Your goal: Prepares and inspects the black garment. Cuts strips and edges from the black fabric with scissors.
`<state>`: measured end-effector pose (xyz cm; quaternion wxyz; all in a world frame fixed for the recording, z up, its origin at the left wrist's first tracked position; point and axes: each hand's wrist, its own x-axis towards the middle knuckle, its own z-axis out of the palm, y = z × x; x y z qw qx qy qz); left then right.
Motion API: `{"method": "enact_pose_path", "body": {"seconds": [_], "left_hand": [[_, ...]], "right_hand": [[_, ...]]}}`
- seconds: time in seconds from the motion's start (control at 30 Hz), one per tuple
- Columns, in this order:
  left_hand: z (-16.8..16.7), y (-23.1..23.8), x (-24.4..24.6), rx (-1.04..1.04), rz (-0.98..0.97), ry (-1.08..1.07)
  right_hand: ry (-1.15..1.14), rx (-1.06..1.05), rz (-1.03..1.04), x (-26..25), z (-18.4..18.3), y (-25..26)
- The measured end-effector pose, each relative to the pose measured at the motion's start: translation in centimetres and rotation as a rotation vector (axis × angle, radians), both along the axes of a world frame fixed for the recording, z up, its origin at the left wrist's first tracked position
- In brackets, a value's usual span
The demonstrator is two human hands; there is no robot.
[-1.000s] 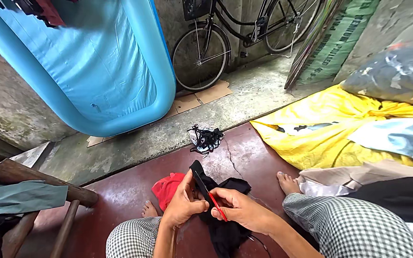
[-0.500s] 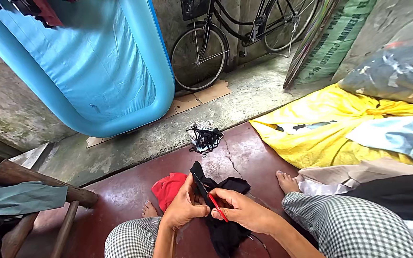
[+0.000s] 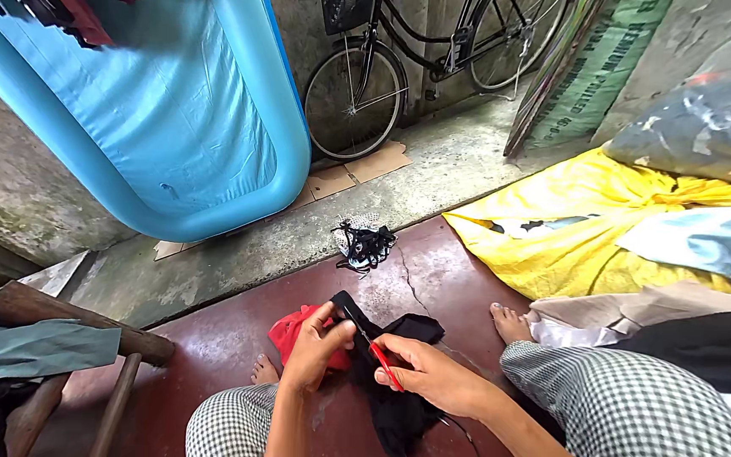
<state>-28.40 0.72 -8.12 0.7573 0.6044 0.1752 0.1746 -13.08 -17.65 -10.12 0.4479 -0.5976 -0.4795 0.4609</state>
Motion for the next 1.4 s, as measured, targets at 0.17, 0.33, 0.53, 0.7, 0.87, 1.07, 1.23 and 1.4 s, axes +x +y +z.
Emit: {"method": "enact_pose_path", "body": {"seconds": [0.17,0.33,0.53,0.7,0.87,1.07,1.23,1.4], "left_hand": [[-0.7,0.3,1.3,-0.366,0.307,-0.014],[-0.4,0.4,1.1,-0.209,0.249,-0.023],[0.6,0.4,0.3,-0.016,0.112,0.019],[0.8,0.4,0.1,-0.008,0.075,-0.005],[1.5,0.3,-0.2,0.031,0.012,-0.039],[1.6,0.3,-0.3,0.033,0.007,-0.052],[1.4,0.4,-0.3,0.053,0.025,-0.059],[1.3,0.4,-0.3,0.071,0.025,-0.038]], "right_hand": [[-0.228,-0.105,0.045,-0.5,-0.2,-0.6],[-0.313,-0.171,-0.013,-0.8,-0.6,-0.6],[-0.293,-0.138,-0.047,-1.0,-0.2,-0.5],[-0.256,-0.071,-0.038,-1.4,-0.4,-0.3],[-0.202,-0.023,0.002,-1.6,-0.5,-0.3],[-0.087,0.017,0.021,-1.8,-0.7,0.0],[0.171,0.038,0.064,-2.1,-0.8,0.3],[0.268,0.016,0.108,-2.2,-0.2,0.2]]}}
